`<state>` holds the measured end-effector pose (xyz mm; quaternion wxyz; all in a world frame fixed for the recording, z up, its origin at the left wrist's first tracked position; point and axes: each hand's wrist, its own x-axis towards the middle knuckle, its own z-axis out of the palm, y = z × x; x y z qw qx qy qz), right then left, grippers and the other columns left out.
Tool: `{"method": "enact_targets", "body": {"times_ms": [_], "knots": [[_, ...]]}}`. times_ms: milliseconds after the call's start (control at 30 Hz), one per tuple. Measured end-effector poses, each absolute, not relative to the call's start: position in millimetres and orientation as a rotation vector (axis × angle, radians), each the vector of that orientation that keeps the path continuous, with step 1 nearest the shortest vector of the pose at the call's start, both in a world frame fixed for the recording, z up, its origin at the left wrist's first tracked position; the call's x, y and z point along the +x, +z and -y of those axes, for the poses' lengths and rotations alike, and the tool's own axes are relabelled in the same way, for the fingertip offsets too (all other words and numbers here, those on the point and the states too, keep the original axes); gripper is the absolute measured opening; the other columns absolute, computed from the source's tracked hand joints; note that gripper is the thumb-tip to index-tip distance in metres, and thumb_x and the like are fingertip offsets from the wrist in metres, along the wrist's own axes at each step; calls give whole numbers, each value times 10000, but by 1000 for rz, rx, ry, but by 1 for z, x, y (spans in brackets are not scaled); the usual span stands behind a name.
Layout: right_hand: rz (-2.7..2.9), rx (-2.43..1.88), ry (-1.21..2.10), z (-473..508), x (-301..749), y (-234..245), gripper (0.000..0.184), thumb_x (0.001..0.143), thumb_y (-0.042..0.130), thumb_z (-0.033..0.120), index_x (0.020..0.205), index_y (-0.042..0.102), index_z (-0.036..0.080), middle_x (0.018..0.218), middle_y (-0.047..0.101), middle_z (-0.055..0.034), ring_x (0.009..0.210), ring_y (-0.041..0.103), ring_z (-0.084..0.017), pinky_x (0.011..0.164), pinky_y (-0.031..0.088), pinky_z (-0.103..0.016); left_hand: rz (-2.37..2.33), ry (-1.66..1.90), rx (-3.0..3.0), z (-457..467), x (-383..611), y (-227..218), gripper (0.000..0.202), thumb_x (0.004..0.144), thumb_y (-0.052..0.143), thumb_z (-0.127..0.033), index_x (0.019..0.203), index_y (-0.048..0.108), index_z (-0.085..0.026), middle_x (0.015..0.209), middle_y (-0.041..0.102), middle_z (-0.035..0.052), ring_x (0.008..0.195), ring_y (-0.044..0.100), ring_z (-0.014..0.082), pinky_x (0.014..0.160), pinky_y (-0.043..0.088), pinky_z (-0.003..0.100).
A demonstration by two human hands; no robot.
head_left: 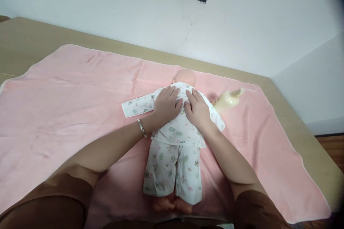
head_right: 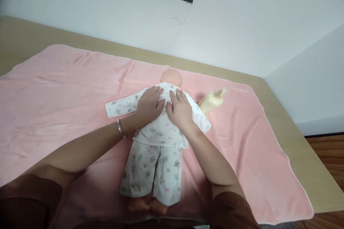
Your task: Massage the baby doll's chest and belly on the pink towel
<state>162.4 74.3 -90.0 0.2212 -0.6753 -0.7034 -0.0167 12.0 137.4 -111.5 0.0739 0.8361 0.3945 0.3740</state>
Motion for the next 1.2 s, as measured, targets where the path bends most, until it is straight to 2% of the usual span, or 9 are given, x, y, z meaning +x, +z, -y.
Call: {"method": "enact_targets", "body": {"times_ms": [133, 333, 667, 833, 1033, 1200], "knots": [[1959, -1830, -10, -77, 167, -90, 541, 983, 395, 353, 1470, 478, 134, 1556, 433, -166, 1466, 359, -330, 1191, 317, -571, -1169, 1135, 2471, -139, 12, -114, 429, 929, 443, -297, 1296, 579, -121, 1372, 603, 169, 1336, 510, 315, 1158, 390, 530], [1952, -1814, 6, -77, 166, -93, 540, 989, 377, 323, 1484, 453, 122, 1555, 425, -174, 1490, 317, -305, 1215, 268, -555, -1171, 1119, 2473, -139, 12, -115, 442, 928, 442, -301, 1304, 573, -111, 1377, 597, 176, 1333, 510, 317, 1160, 384, 525], [1943, -1834, -4, -75, 163, -91, 536, 993, 361, 317, 1486, 448, 128, 1563, 409, -189, 1482, 329, -314, 1204, 267, -567, -1160, 1131, 2468, -139, 12, -116, 443, 929, 445, -300, 1307, 572, -108, 1372, 598, 172, 1330, 511, 310, 1165, 385, 510], [1926, -1921, -59, -72, 158, -88, 532, 992, 368, 310, 1490, 451, 141, 1553, 425, -196, 1467, 354, -335, 1197, 253, -582, -1162, 1118, 2456, -139, 11, -114, 435, 931, 452, -307, 1306, 570, -122, 1386, 589, 166, 1338, 504, 309, 1163, 384, 516], [1890, -2038, -74, -69, 154, -85, 544, 1002, 364, 341, 1514, 420, 166, 1563, 415, -188, 1481, 331, -341, 1192, 260, -573, -1218, 1053, 2470, -136, 11, -110, 473, 935, 448, -308, 1332, 566, -77, 1412, 571, 171, 1354, 486, 318, 1183, 361, 486], [1843, -2144, -86, -68, 152, -82, 584, 994, 389, 405, 1528, 397, 169, 1568, 411, -180, 1475, 325, -390, 1175, 273, -598, -1250, 1021, 2457, -135, 11, -109, 476, 942, 453, -331, 1349, 548, -104, 1416, 564, 162, 1362, 476, 315, 1178, 359, 493]]}}
